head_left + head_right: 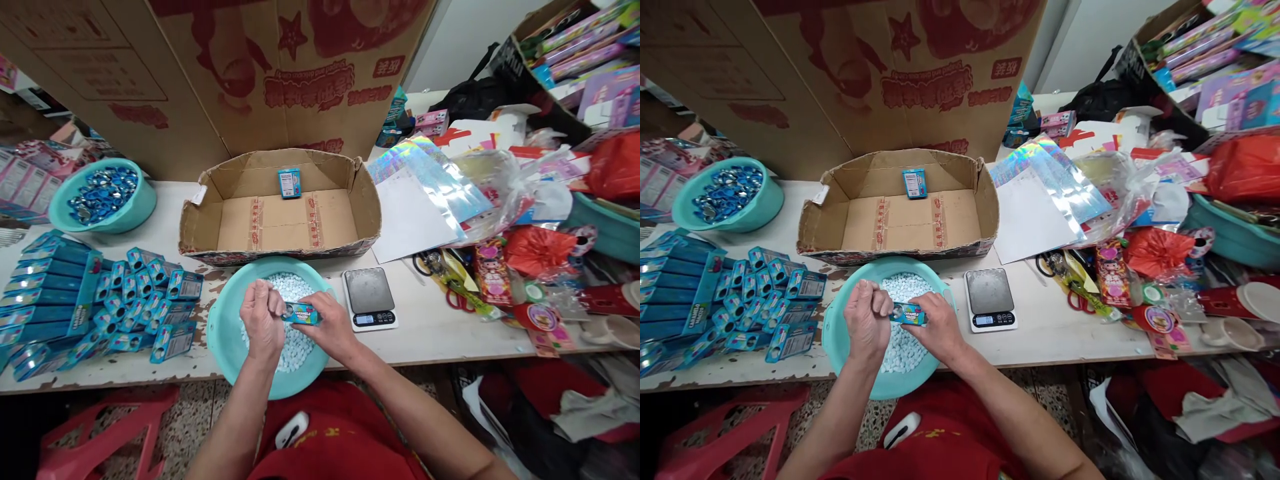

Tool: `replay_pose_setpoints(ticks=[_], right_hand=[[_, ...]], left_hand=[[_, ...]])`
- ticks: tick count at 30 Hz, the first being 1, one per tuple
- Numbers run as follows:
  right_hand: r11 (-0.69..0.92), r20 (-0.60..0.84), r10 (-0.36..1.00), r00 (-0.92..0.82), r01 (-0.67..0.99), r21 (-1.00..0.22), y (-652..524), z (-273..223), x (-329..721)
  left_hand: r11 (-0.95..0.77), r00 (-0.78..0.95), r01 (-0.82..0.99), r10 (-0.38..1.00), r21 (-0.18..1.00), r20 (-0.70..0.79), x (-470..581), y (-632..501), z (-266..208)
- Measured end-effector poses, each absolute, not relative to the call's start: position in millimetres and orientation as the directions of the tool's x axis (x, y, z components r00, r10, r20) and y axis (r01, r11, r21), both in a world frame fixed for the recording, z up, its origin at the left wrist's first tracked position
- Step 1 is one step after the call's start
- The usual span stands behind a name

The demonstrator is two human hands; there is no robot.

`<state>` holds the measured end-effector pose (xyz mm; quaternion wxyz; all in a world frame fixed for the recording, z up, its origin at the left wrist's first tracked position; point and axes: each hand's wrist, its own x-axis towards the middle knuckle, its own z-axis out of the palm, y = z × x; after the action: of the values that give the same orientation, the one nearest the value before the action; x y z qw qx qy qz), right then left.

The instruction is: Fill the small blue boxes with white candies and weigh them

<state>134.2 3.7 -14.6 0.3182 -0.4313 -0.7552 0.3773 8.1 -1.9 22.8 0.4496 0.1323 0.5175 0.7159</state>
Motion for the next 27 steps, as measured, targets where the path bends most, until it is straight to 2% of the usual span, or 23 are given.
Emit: replay_pose_setpoints(ticks=[2,3,5,7,9,11,13,15,17,20,23,27], right_hand=[[0.283,0.136,0.914,-0.383,0.357,-0.890,2.6,-7.7,146.4],[0.242,0.122,0.930,-0.345,0.330,-0.912,1.5,-4.0,156.8],[0.149,0.077,0.969,-0.233,0.311,-0.939,-0.6,-0.7,185.7],[0.068,0.044,0.996,-0.073,0.359,-0.931,0.3,-9.0,220.1],[-0.018,0.038,0.993,0.116,0.441,-0.897,7.0,-29.7,251.1],[-0.056,0.060,0.975,0.215,0.496,-0.867,19.1,-56.2,271.2],[-0.081,0.057,0.969,0.242,0.525,-0.847,32.0,-78.0,279.0],[-0.076,0.080,0.966,0.246,0.564,-0.822,38.9,-87.9,280.3],[-0.042,0.163,0.950,0.266,0.629,-0.776,34.1,-87.4,283.9],[-0.048,0.256,0.914,0.316,0.708,-0.704,1.8,-85.1,304.0],[-0.096,0.251,0.907,0.338,0.748,-0.657,-46.9,-93.1,331.8],[-0.187,0.241,0.885,0.397,0.779,-0.598,-88.7,-87.9,344.9]], left_hand=[[0.025,-0.536,-0.449,0.793,0.893,-0.292,-3.1,-10.5,14.2],[0.108,-0.507,-0.347,0.814,0.932,-0.283,-11.2,-17.0,8.6],[0.272,-0.410,0.011,0.879,0.962,-0.244,-30.9,-29.9,-1.7],[0.294,-0.288,0.358,0.937,0.886,-0.195,-51.7,-33.8,-5.3],[0.228,-0.237,0.530,0.965,0.817,-0.116,-69.1,-17.9,0.5],[0.148,-0.228,0.607,0.974,0.780,-0.007,-80.3,24.2,10.4],[0.064,-0.196,0.688,0.975,0.723,0.100,-85.3,89.3,14.4],[-0.017,-0.108,0.794,0.980,0.608,0.169,-86.2,165.4,6.3],[-0.012,-0.073,0.864,0.986,0.504,0.148,-84.9,237.5,-12.0],[0.118,-0.155,0.897,0.987,0.426,0.052,-81.3,315.2,-44.1],[0.168,-0.206,0.903,0.977,0.395,0.055,-78.4,351.2,-68.7],[0.100,-0.119,0.914,0.993,0.392,0.023,-75.9,357.4,-78.9]])
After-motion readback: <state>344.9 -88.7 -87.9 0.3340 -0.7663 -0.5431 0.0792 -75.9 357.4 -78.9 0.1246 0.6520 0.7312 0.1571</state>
